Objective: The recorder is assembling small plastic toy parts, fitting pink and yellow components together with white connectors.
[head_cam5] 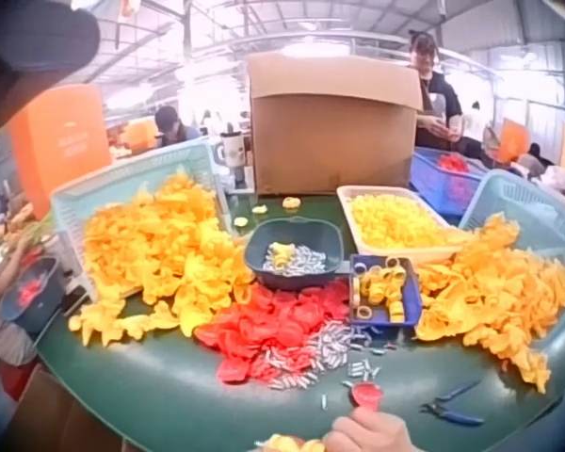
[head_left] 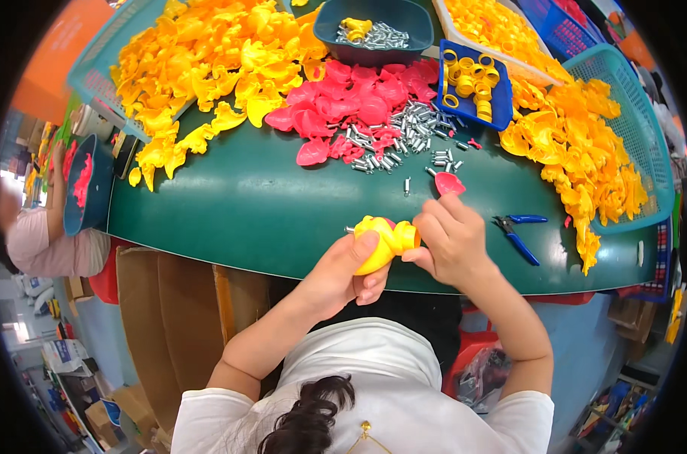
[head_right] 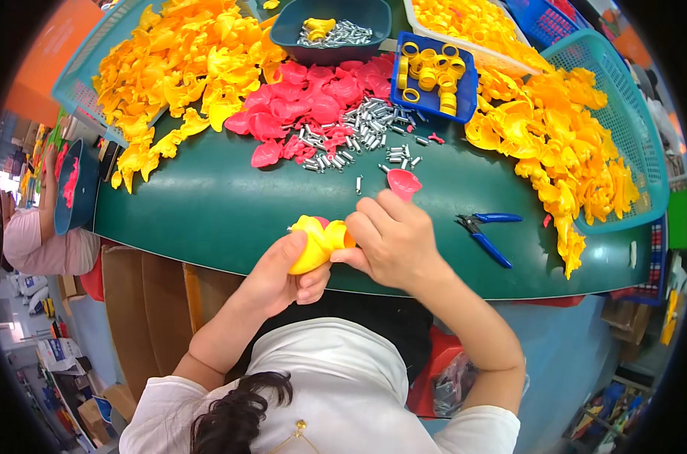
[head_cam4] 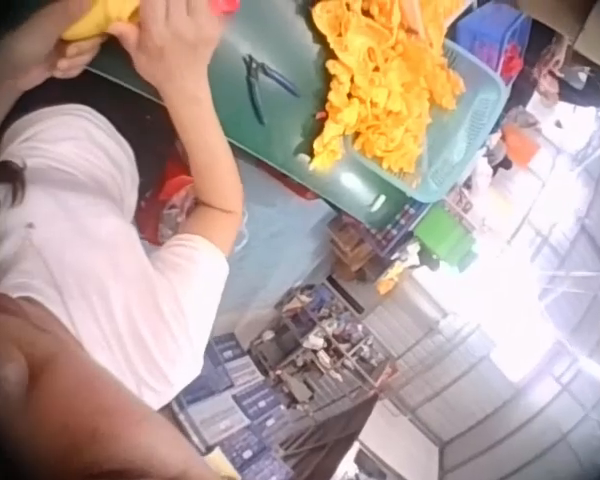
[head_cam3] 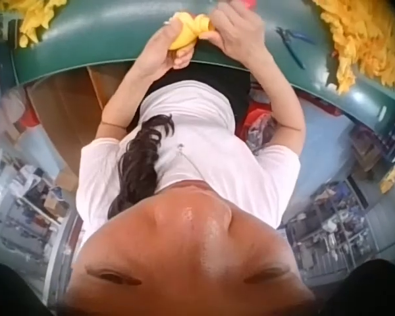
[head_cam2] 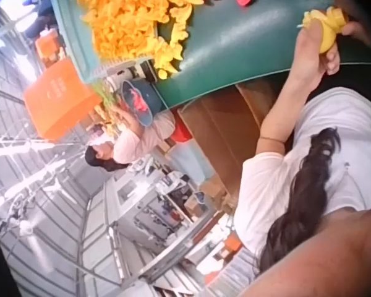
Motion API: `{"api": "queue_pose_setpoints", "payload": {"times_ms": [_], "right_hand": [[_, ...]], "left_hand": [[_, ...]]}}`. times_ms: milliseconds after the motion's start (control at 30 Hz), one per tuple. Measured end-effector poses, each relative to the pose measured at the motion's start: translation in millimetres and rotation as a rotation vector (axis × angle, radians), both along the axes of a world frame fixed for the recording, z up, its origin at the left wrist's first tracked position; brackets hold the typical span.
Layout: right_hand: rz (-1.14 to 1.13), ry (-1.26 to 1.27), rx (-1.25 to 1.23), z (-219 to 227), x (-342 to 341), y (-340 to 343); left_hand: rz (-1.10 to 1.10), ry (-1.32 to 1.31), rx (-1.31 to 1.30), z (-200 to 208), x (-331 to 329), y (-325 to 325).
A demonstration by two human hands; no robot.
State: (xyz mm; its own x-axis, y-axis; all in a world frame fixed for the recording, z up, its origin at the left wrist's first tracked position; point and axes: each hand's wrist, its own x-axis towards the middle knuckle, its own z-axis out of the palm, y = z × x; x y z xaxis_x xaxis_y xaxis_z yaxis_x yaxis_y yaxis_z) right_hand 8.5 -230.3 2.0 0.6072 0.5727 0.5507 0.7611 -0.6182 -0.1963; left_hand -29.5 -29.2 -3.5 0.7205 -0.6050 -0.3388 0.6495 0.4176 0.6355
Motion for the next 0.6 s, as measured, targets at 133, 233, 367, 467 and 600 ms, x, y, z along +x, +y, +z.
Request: {"api": "queue_pose_setpoints", "payload": {"times_ms": [133,233,367,467,600], "right_hand": [[-0.016,0.329,0.301,-13.4,-19.3,15.2],[0.034,1.189,0.662,-13.2,-27.8,27.6],[-0.065,1.273,0.471,-3.3,-5.4,41.3],[-0.005,0.319,0.459,10.3,2.3,55.0],[0.332,0.288,0.306,9.9,4.4,60.7]], "left_hand": [[0.194,-0.248,0.213,-2.6,-20.6,-8.9],[0.439,-0.989,0.805,-8.1,-32.9,-5.3],[0.366,-0.274,0.330,-5.0,-17.2,17.6],[0.220,-0.104,0.023,-16.4,-10.3,35.5],[0.231,0.043,0.075,1.3,-12.4,33.6]]}}
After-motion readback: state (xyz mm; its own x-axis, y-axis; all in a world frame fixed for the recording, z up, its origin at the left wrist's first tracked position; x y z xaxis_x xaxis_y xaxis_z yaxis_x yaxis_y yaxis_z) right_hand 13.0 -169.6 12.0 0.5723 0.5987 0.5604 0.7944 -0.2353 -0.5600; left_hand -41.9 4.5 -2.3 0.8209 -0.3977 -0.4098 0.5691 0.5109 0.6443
